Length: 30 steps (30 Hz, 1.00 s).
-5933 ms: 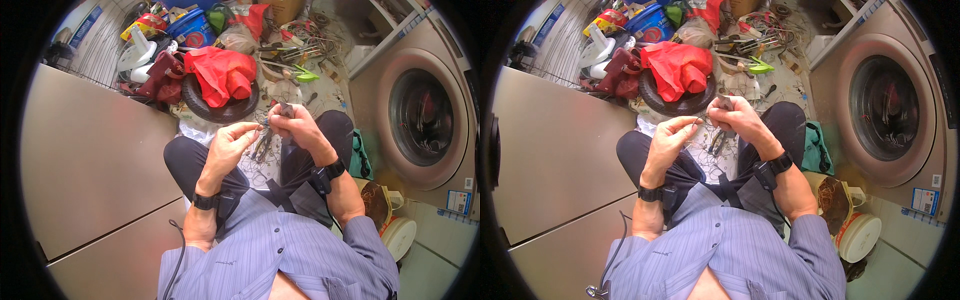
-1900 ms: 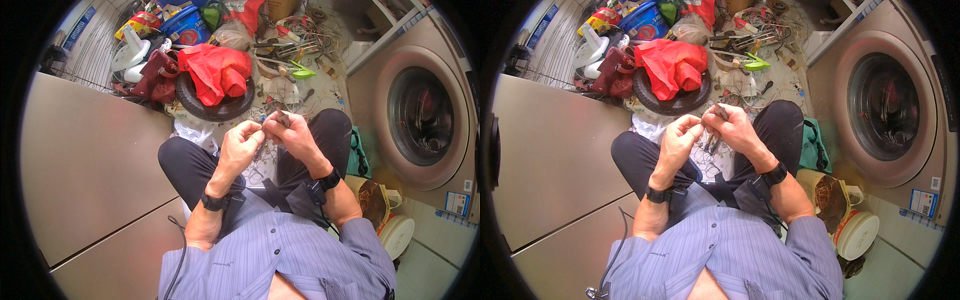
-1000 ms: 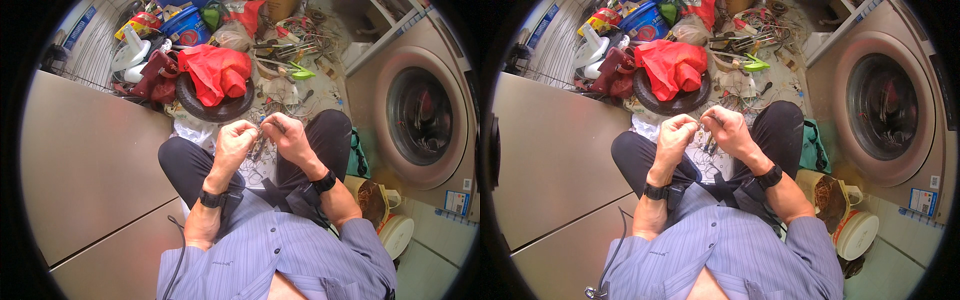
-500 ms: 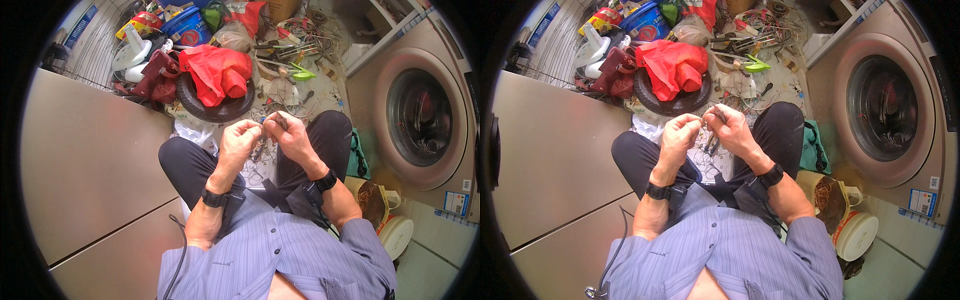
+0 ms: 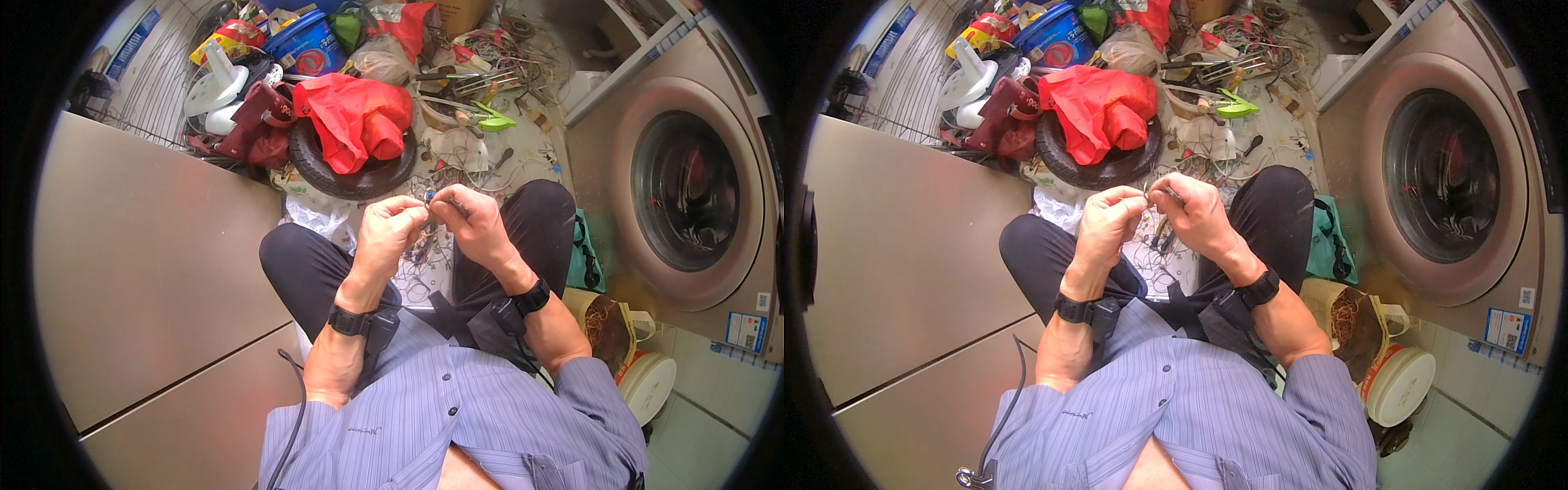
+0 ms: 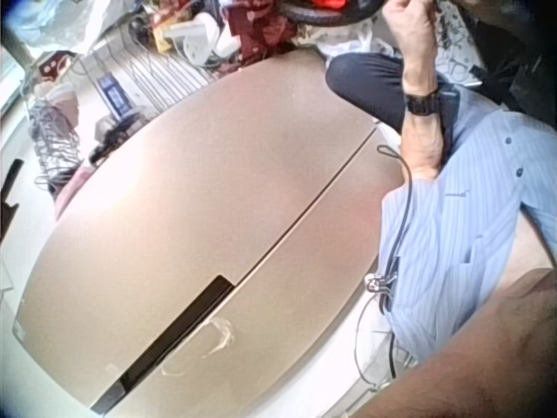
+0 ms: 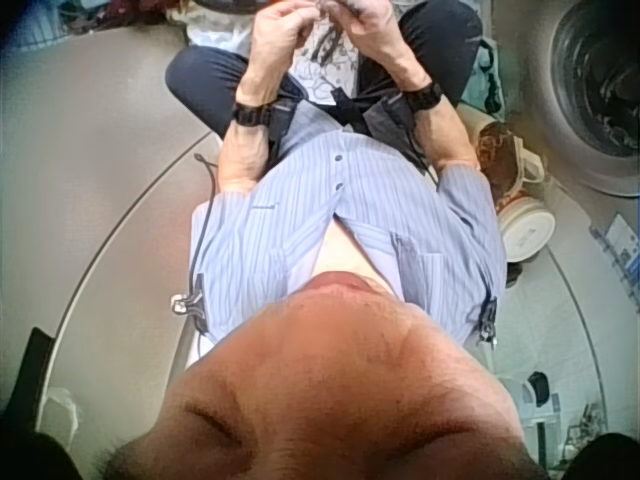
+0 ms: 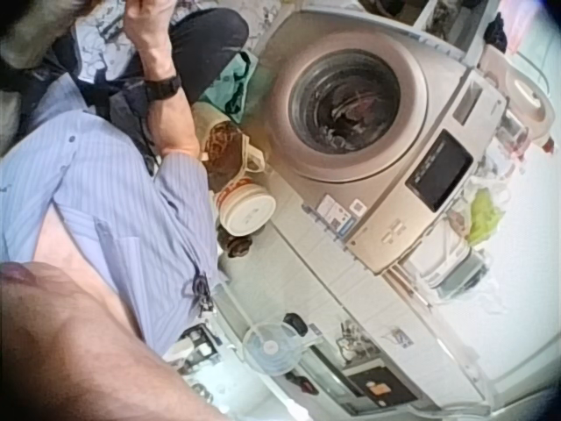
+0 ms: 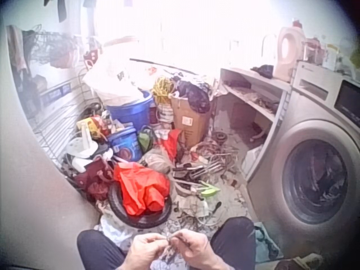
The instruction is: The person sits on the floor and repairs a broken wire by stripping the ends, twisting the strands together, and wrapping the connection with electrical tape. The person handles the wire and tape by hand throughout the process.
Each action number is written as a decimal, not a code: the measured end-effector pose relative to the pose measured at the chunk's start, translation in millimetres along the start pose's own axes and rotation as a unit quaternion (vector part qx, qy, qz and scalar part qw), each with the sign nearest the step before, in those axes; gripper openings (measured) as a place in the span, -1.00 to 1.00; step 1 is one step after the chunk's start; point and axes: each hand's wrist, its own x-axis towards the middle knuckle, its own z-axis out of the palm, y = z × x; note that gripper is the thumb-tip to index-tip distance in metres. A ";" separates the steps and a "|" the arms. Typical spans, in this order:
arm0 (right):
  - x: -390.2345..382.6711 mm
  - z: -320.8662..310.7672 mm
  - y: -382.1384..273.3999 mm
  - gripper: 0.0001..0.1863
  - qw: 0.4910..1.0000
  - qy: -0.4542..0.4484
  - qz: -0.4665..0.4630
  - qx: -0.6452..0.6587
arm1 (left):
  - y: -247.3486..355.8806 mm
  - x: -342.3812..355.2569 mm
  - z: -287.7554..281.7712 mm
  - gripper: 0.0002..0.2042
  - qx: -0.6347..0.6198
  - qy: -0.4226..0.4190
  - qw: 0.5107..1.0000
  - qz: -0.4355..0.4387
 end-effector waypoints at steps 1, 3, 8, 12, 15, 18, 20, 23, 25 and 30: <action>1.1 -0.5 -0.1 -0.91 1.000 0.001 -0.013 -0.015 | -0.1 0.5 0.3 -0.92 -0.002 -0.002 1.000 0.003; 1.5 -1.7 -0.2 -0.91 0.999 0.001 -0.019 -0.033 | -0.4 1.1 0.1 -0.93 0.009 -0.003 1.000 0.000; 0.9 -1.4 1.3 -0.91 1.000 0.002 0.014 -0.009 | -1.1 -0.6 -1.5 -0.93 0.036 -0.012 0.999 0.015; 2.7 -2.3 1.5 -0.90 0.996 0.010 0.075 0.055 | -0.2 -1.4 -3.1 -0.92 0.015 -0.011 1.000 0.007; 4.2 -8.0 -0.9 -0.88 0.987 0.039 0.120 0.102 | 0.6 -1.4 -3.4 -0.92 0.008 -0.005 1.000 0.004; 4.8 -9.0 -5.4 -0.86 0.999 0.008 0.038 0.038 | 1.0 -1.7 -2.2 -0.92 0.011 0.000 1.000 0.018; 3.9 -6.7 -8.7 -0.86 1.000 -0.018 -0.001 -0.003 | 1.5 -1.7 -0.5 -0.92 0.024 -0.001 0.999 0.025; 6.1 -6.7 -10.4 -0.88 0.999 -0.026 -0.019 -0.028 | 3.1 -2.4 1.8 -0.92 0.048 -0.006 0.999 0.026; 5.7 -8.7 -10.0 -0.92 0.999 -0.043 0.015 -0.019 | 4.2 -3.3 3.1 -0.92 0.047 -0.014 0.998 0.025; 4.3 -10.9 -2.6 -0.93 0.979 -0.076 0.139 0.128 | 5.0 -3.6 2.9 -0.92 0.000 -0.032 0.999 0.007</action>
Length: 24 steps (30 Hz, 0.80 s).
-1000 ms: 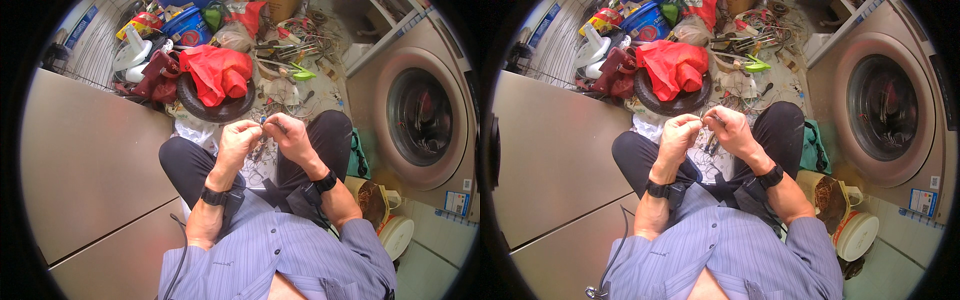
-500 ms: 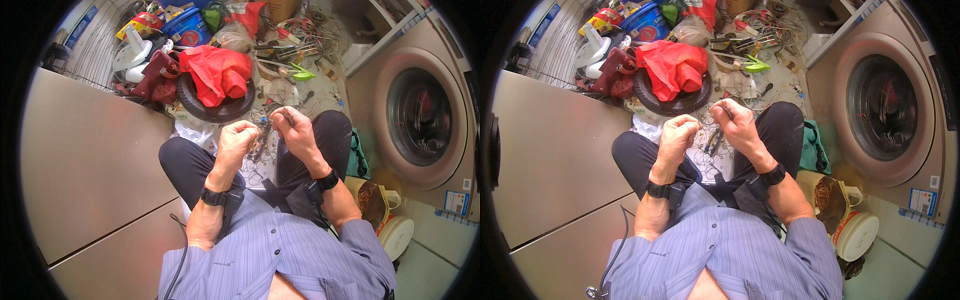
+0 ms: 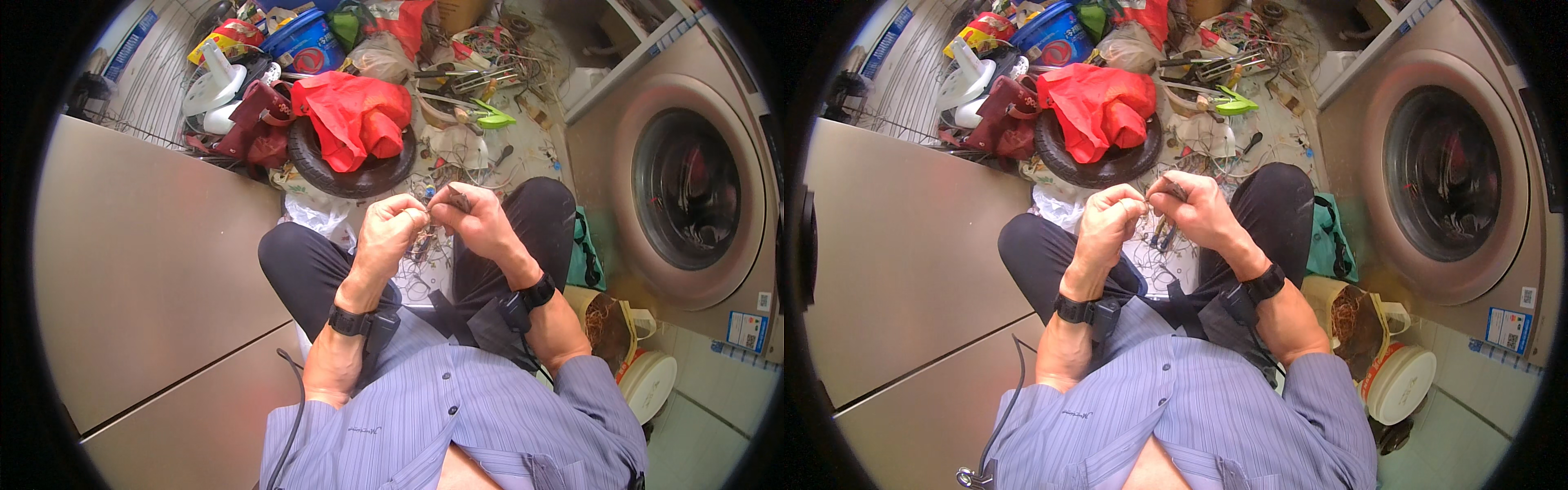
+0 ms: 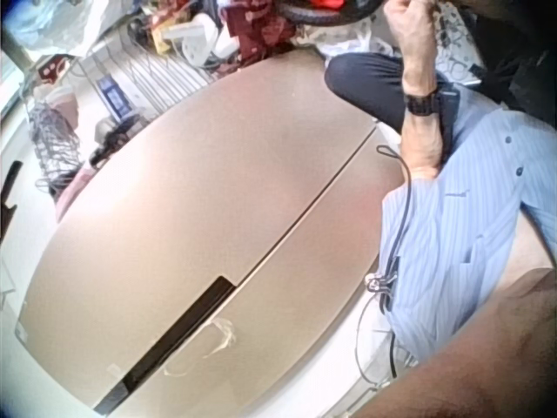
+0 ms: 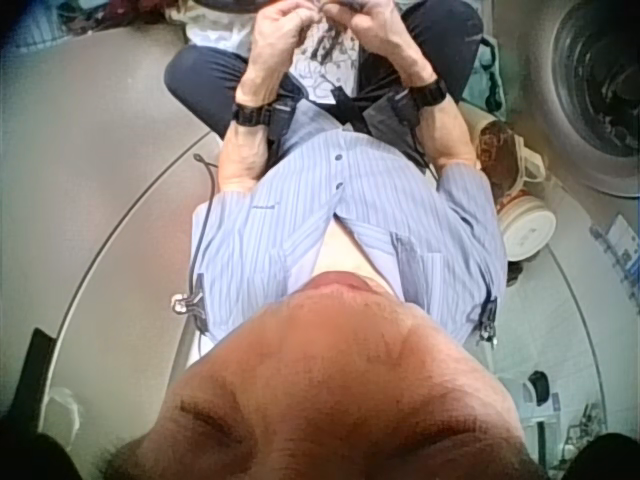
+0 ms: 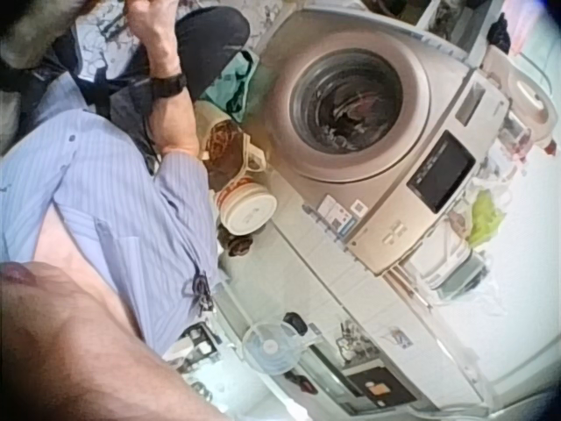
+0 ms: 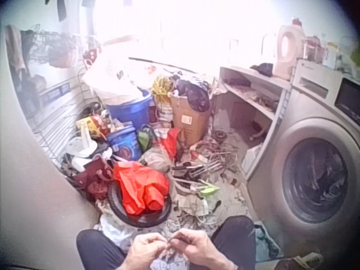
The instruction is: The person sits on the floor and repairs a broken wire by stripping the ends, twisting the strands together, and wrapping the connection with electrical tape. The person handles the wire and tape by hand throughout the process.
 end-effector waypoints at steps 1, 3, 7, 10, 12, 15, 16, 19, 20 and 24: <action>-0.1 0.1 1.8 -0.93 1.000 -0.003 0.006 0.020 | -1.0 -0.3 0.2 -0.92 -0.024 -0.008 1.000 -0.003; 2.2 0.0 4.6 -0.93 0.998 -0.003 0.004 0.058 | -3.6 1.4 1.5 -0.92 -0.023 -0.006 1.000 -0.001; 3.4 -2.3 5.9 -0.92 0.999 0.041 -0.004 -0.012 | -6.9 1.0 2.0 -0.92 -0.068 -0.014 0.997 -0.024; 2.0 -5.6 5.3 -0.88 0.991 0.093 -0.050 -0.086 | -6.2 -4.2 -0.1 -0.90 -0.106 -0.031 0.993 -0.036; 2.2 -8.9 5.9 -0.88 0.985 0.133 -0.034 -0.104 | -5.2 -13.3 -3.6 -0.90 -0.128 -0.035 0.989 -0.060; 3.9 -7.3 9.3 -0.87 0.983 0.148 -0.037 -0.105 | -4.9 -20.5 -8.3 -0.91 -0.138 -0.031 0.988 -0.064; 6.5 -6.5 10.3 -0.86 0.983 0.149 -0.039 -0.102 | -4.4 -19.6 -10.1 -0.92 -0.132 -0.032 0.989 -0.051; 10.6 -2.5 11.7 -0.84 0.987 0.131 -0.030 -0.094 | -3.2 -12.0 -14.6 -0.94 -0.132 -0.026 0.991 0.002; 10.5 -1.2 11.5 -0.84 0.988 0.123 -0.024 -0.092 | -2.8 -8.1 -15.6 -0.95 -0.130 -0.016 0.991 0.012; 7.8 3.7 10.0 -0.80 0.987 0.110 -0.015 -0.119 | -0.2 2.8 -18.5 -0.96 -0.186 -0.038 0.978 0.090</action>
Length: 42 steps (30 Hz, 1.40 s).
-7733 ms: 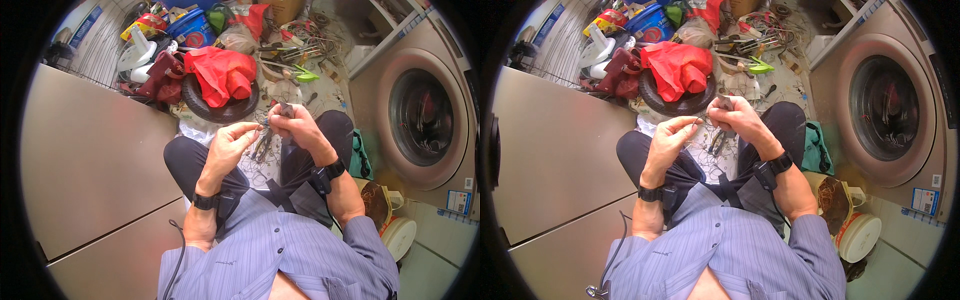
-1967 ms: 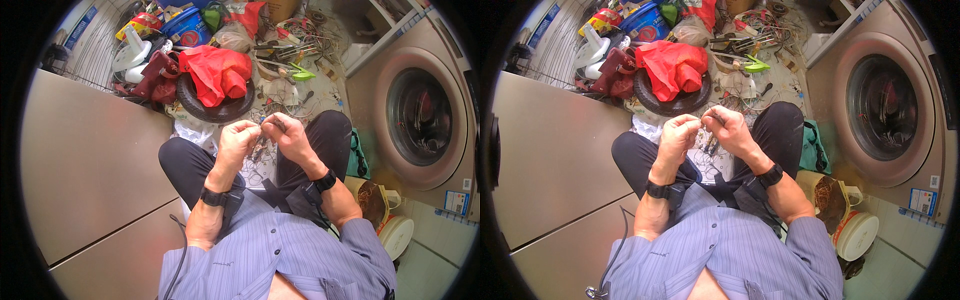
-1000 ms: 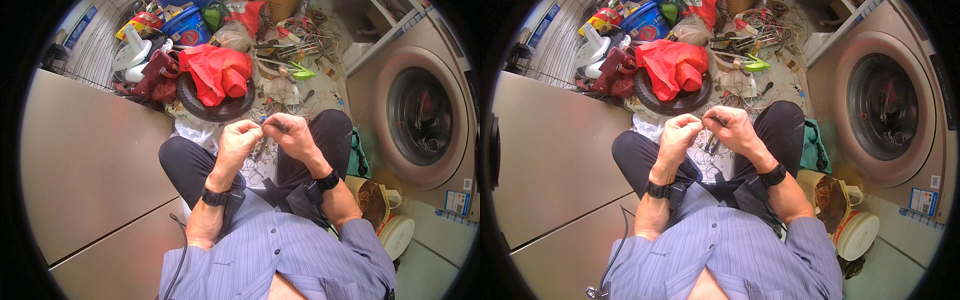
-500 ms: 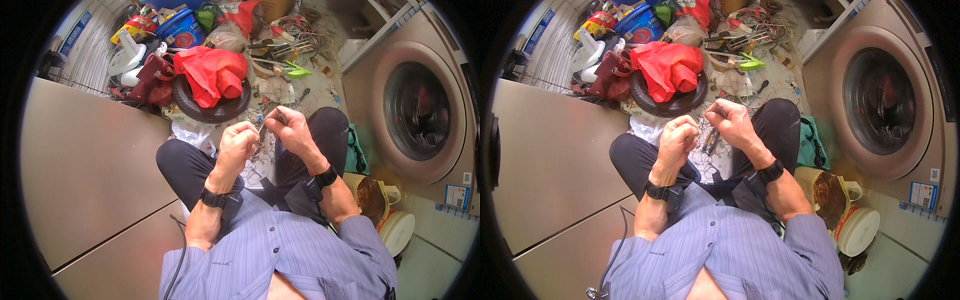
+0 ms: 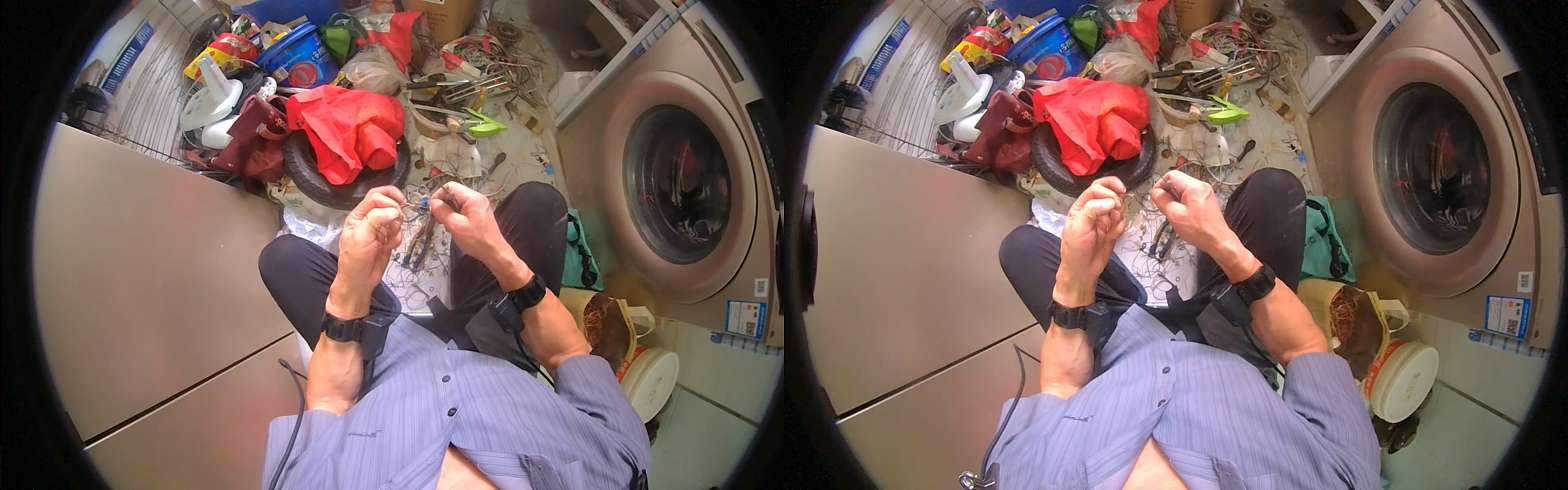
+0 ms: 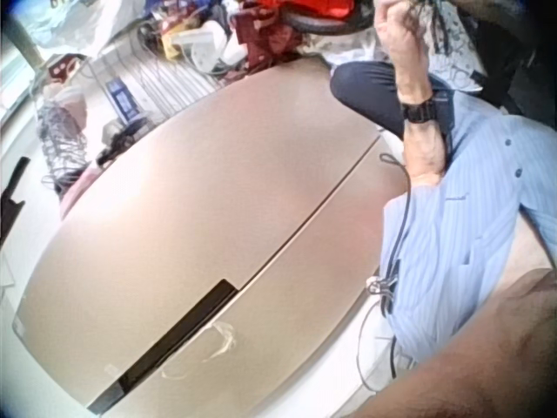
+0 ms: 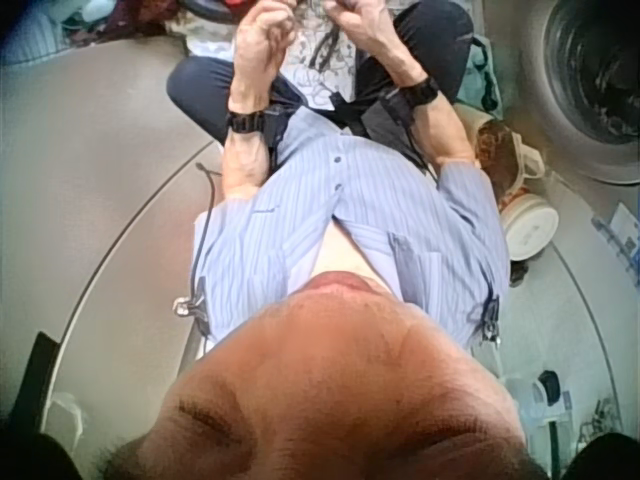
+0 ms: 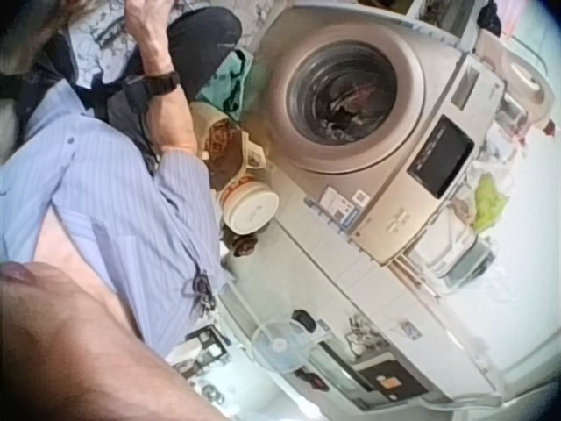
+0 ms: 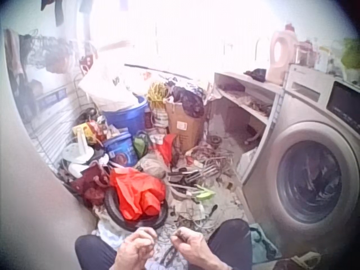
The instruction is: The person sits on the floor and repairs a broken wire by stripping the ends, twisting the strands together, and wrapping the connection with electrical tape. The person handles the wire and tape by hand throughout the process.
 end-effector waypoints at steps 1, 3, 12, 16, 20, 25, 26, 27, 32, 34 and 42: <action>-1.7 2.8 0.2 -0.80 1.000 -0.001 -0.015 0.000 | 0.4 0.7 -0.5 -0.96 -0.010 0.002 1.000 -0.010; -2.1 9.1 2.7 -0.82 0.999 0.023 -0.026 -0.008 | 2.0 2.7 -1.0 -0.95 -0.023 -0.019 0.999 -0.033; 26.7 -32.2 13.8 -0.85 0.931 0.279 -0.136 -0.192 | 7.5 -13.7 7.4 -0.82 -0.036 0.053 0.998 -0.018; 27.2 -30.9 2.4 -0.83 0.990 0.119 -0.073 -0.013 | 23.5 -7.3 1.9 -0.87 -0.123 -0.012 0.992 -0.025; 8.9 -10.2 -10.8 -0.83 0.996 0.006 -0.091 0.008 | 20.9 -3.0 5.5 -0.86 -0.159 -0.042 0.986 -0.033; 6.6 -11.3 -27.1 -0.78 0.989 -0.065 -0.021 0.130 | 13.5 -2.0 12.3 -0.84 -0.142 -0.052 0.988 -0.043; 6.3 -11.8 -29.2 -0.77 0.985 -0.089 -0.014 0.144 | 12.3 -1.9 12.7 -0.84 -0.141 -0.052 0.988 -0.043; 5.5 -11.4 -30.5 -0.76 0.981 -0.115 -0.006 0.158 | 11.1 -2.0 13.0 -0.84 -0.141 -0.049 0.988 -0.043; 0.4 -0.5 -29.1 -0.85 0.989 -0.070 -0.105 0.074 | 5.3 -0.4 14.2 -0.86 -0.124 -0.057 0.990 -0.043; -0.3 0.9 -27.8 -0.87 0.988 -0.034 -0.148 0.038 | 3.9 -0.1 15.7 -0.86 -0.123 -0.051 0.990 -0.041; 0.7 -6.0 -30.7 -0.88 0.992 -0.079 -0.037 0.095 | 0.0 2.7 21.7 -0.87 -0.091 -0.040 0.995 -0.026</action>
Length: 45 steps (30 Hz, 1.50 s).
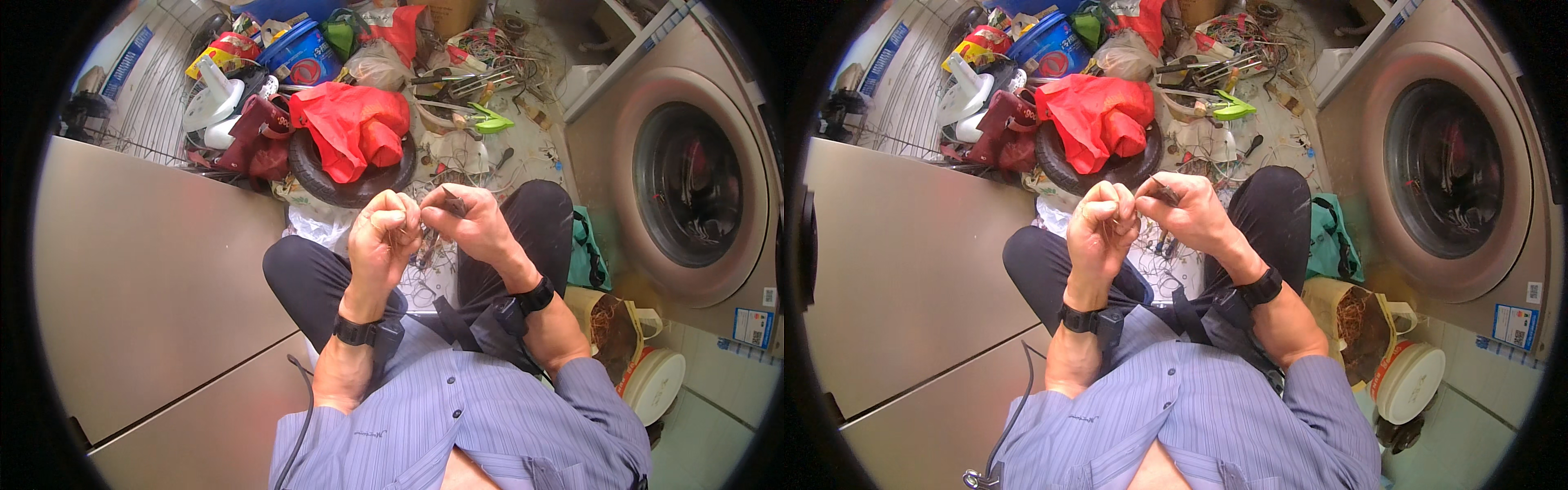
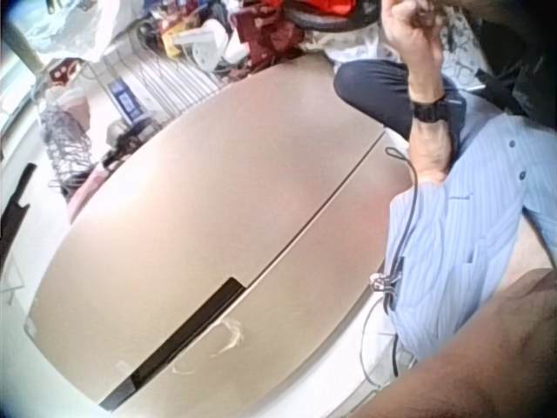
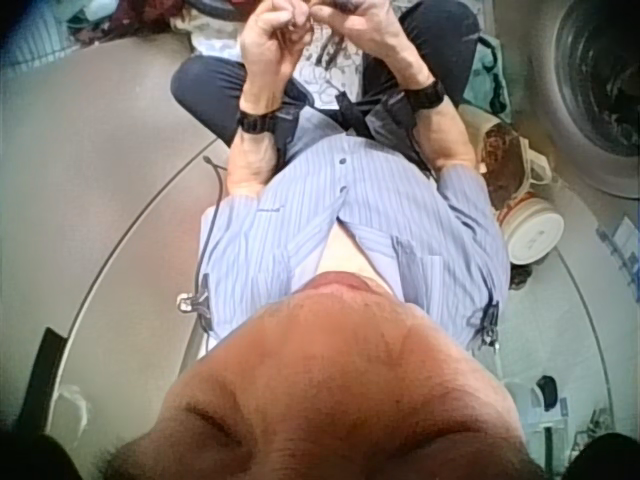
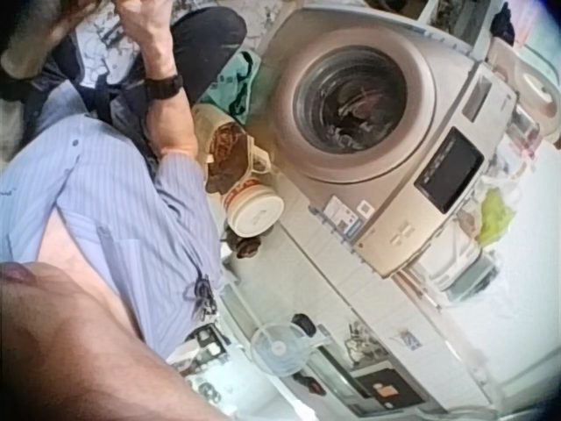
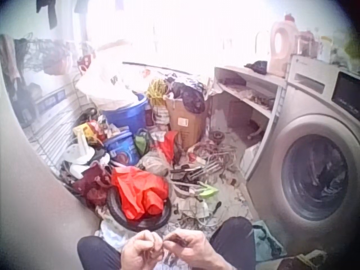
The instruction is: The person sits on the floor and repairs a broken wire by stripping the ends, twisting the strands together, and wrapping the connection with electrical tape. The person handles the wire and tape by hand throughout the process.
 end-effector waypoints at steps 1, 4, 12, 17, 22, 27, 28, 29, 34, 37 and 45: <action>-0.3 -0.9 0.8 -0.89 1.000 -0.004 0.003 0.011 | -0.2 0.5 -0.9 -0.87 -0.011 -0.001 1.000 -0.004; -0.1 4.0 7.7 -0.90 0.996 0.010 0.021 0.080 | -1.8 1.8 -3.0 -0.88 -0.036 0.014 0.999 -0.018; 2.5 3.2 23.0 -0.89 0.983 0.117 0.072 0.118 | -9.6 3.1 12.9 -0.82 0.019 0.107 0.994 -0.025; 8.5 -11.1 25.9 -0.88 0.970 0.225 0.029 0.088 | -6.0 -5.0 19.4 -0.81 0.005 0.121 0.992 -0.033; 15.1 -30.5 28.8 -0.90 0.961 0.258 0.039 0.095 | 3.5 -15.1 10.1 -0.85 -0.014 0.109 0.993 -0.043; 22.6 -70.2 32.2 -0.89 0.936 0.321 -0.041 0.142 | 17.1 -36.0 -8.0 -0.82 -0.009 0.136 0.990 -0.016; 23.4 -69.6 33.7 -0.91 0.938 0.316 -0.033 0.135 | 17.7 -35.3 -10.8 -0.82 -0.021 0.117 0.993 -0.021; 22.5 -66.6 34.8 -0.92 0.943 0.303 -0.034 0.131 | 18.2 -34.2 -13.0 -0.82 -0.033 0.100 0.994 -0.027; 12.6 -27.9 31.0 -0.77 0.986 0.091 -0.046 -0.129 | 20.6 -29.8 -13.0 -0.83 -0.076 0.049 0.995 -0.034; 5.0 -6.3 23.9 -0.60 0.994 -0.071 -0.073 -0.042 | 23.8 -30.4 -9.6 -0.80 -0.087 0.024 0.995 -0.044; 6.7 0.4 12.4 -0.92 0.970 -0.171 0.134 0.105 | 32.7 -35.4 -8.3 -0.78 -0.086 0.028 0.996 0.007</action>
